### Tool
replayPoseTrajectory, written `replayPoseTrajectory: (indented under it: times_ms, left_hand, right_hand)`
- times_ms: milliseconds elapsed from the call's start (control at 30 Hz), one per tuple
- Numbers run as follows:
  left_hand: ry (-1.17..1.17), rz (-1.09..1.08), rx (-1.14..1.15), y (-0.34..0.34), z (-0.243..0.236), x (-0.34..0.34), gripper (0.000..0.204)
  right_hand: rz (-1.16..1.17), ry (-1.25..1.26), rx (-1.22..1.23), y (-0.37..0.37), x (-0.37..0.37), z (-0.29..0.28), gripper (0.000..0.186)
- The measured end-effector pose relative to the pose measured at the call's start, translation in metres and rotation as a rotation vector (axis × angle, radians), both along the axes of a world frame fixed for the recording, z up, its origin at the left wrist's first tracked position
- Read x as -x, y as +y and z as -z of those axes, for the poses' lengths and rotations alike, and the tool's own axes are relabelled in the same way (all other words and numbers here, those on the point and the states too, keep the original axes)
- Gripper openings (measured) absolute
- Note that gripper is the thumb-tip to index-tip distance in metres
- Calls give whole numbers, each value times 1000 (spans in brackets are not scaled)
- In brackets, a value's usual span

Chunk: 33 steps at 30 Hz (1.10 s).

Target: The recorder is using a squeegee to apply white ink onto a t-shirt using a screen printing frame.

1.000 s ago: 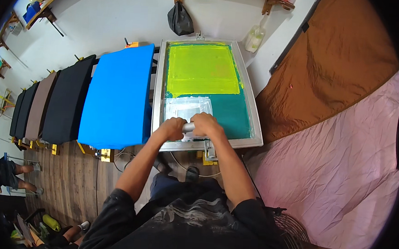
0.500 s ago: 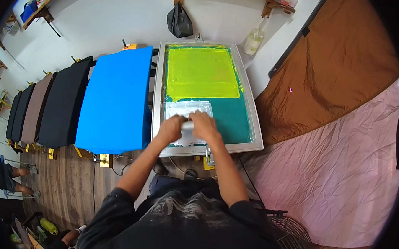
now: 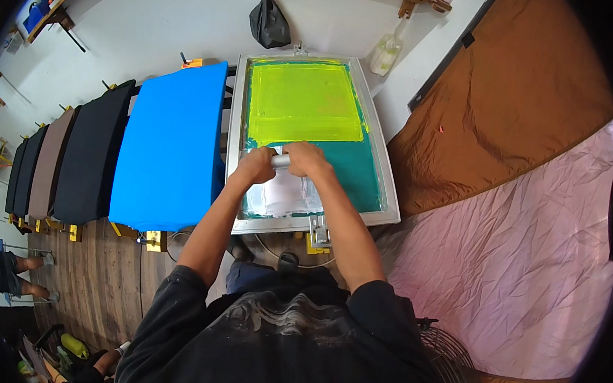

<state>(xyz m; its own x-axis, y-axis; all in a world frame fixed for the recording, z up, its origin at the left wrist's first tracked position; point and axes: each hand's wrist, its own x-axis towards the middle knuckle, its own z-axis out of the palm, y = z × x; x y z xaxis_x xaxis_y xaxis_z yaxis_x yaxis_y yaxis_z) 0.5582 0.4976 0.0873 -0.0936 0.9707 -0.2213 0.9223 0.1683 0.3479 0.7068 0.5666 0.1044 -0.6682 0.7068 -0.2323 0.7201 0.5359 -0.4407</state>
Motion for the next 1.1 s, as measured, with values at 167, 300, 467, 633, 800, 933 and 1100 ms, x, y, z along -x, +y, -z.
replayPoseTrajectory:
  times_ms: [167,300,467,633,800,933,1100]
  left_hand:
    - [-8,3,-120,-28,6,-16,31]
    - [-44,29,-86,-66,2,-34,31]
    - [-43,66,171,-57,-28,-40,31]
    - [13,56,42,-8,-13,-4,28]
    - [-19,32,-92,-11,7,-6,31]
    - [-41,37,-202,-58,13,-29,33]
    - [-121,53,-22,-82,-18,-43,32]
  right_hand:
    - [-32,12,-7,-17,-12,17,28]
    - [-33,27,1,-56,-35,5,33]
    - [-99,-113,111,-44,-37,1,35]
    - [-67,-98,45,-4,-4,-13,34]
    - [-50,-80,35,-1,-1,5,32]
    - [-40,79,-113,-52,-31,22,32]
    - [-67,39,-2,-74,-48,2,30]
